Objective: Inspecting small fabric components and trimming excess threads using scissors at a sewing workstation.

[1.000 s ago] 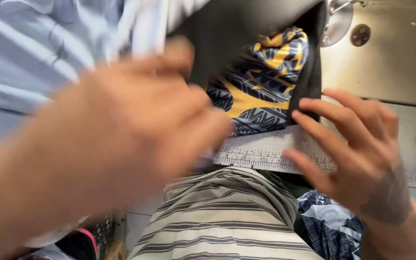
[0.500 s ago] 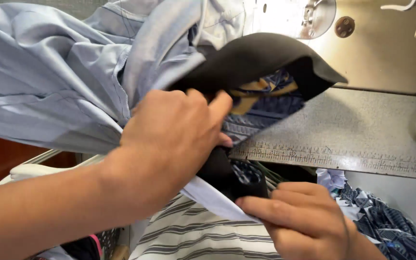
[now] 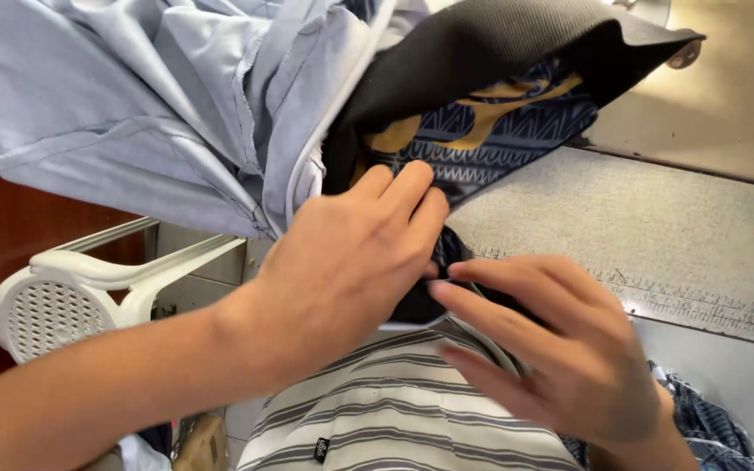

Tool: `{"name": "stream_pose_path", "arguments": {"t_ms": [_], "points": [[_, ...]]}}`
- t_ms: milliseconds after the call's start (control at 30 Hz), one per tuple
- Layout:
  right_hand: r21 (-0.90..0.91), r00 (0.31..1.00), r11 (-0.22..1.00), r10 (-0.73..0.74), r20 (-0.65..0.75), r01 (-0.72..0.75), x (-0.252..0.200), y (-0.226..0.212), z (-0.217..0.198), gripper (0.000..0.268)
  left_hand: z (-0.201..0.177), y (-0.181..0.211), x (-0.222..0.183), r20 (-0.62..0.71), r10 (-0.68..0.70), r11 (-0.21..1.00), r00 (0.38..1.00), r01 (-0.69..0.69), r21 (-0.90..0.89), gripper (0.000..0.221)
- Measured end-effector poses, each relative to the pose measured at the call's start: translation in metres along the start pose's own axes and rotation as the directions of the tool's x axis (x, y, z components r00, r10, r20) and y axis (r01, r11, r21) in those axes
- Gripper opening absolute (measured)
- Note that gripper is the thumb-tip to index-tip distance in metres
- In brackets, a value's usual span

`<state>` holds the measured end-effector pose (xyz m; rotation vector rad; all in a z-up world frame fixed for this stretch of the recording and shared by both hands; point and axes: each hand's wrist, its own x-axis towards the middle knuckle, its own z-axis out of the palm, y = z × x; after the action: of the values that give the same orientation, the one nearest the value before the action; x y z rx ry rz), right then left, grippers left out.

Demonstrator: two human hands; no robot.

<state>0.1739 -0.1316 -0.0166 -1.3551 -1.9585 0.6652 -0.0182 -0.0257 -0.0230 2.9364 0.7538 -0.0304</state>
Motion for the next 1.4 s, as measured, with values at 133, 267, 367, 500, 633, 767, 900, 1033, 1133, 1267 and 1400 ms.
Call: {"name": "stream_pose_path", "arguments": {"t_ms": [133, 267, 367, 500, 633, 767, 900, 1033, 1133, 1267, 1400], "points": [[-0.253, 0.935, 0.912, -0.265, 0.234, 0.322, 0.007, 0.024, 0.015, 0.02, 0.001, 0.008, -0.022, 0.041, -0.278, 0.938, 0.96, 0.262, 0.228, 0.108], [0.18, 0.836, 0.939, -0.342, 0.429, 0.292, 0.011, 0.048, 0.0, 0.032, 0.0, 0.005, -0.037, 0.092, -0.483, 0.867, 0.871, 0.461, 0.191, 0.122], [0.293, 0.756, 0.925, -0.369, 0.54, 0.243, 0.008, 0.05, -0.002, 0.028, 0.007, 0.006, -0.046, 0.143, -0.559, 0.81, 0.817, 0.501, 0.304, 0.122], [-0.061, 0.782, 0.945, -0.229, 0.579, 0.322, 0.007, 0.009, 0.022, 0.063, 0.022, 0.02, -0.047, 0.054, -0.599, 0.743, 0.799, 0.529, 0.409, 0.076], [-0.224, 0.778, 0.802, -0.403, 0.482, 0.554, 0.024, -0.014, 0.032, 0.018, 0.016, 0.017, -0.053, 0.044, -0.666, 0.677, 0.744, 0.579, 0.453, 0.068], [0.383, 0.708, 0.813, -0.575, 0.41, 0.439, 0.033, -0.019, 0.024, 0.042, -0.007, 0.022, -0.098, 0.268, -0.595, 0.799, 0.758, 0.524, 0.294, 0.025], [0.808, 0.702, 0.583, -0.611, 0.366, 0.086, 0.023, -0.019, 0.076, 0.033, 0.039, 0.025, -0.15, 0.689, -0.346, 0.779, 0.637, 0.605, -0.168, 0.033], [0.727, 0.8, 0.652, -0.311, 0.514, -0.213, -0.014, -0.003, 0.117, 0.033, 0.111, 0.049, -0.201, 0.583, -0.217, -0.176, 0.783, 0.557, -0.812, 0.032], [0.523, 0.888, 0.811, -0.008, 0.46, -0.264, -0.03, -0.004, 0.132, 0.042, 0.125, 0.058, -0.213, 0.482, -0.46, -0.59, 0.746, 0.149, -0.793, 0.023], [0.589, 0.798, 0.541, 0.359, 0.484, -0.6, -0.045, -0.004, 0.163, 0.058, 0.081, 0.045, -0.216, 0.398, -0.63, -0.33, 0.667, 0.234, -0.914, 0.018], [0.558, 0.759, 0.52, 0.36, 0.543, -0.647, -0.039, 0.002, 0.175, 0.025, 0.054, 0.041, -0.222, 0.245, -0.718, -0.236, 0.652, 0.103, -0.966, 0.008]]}}
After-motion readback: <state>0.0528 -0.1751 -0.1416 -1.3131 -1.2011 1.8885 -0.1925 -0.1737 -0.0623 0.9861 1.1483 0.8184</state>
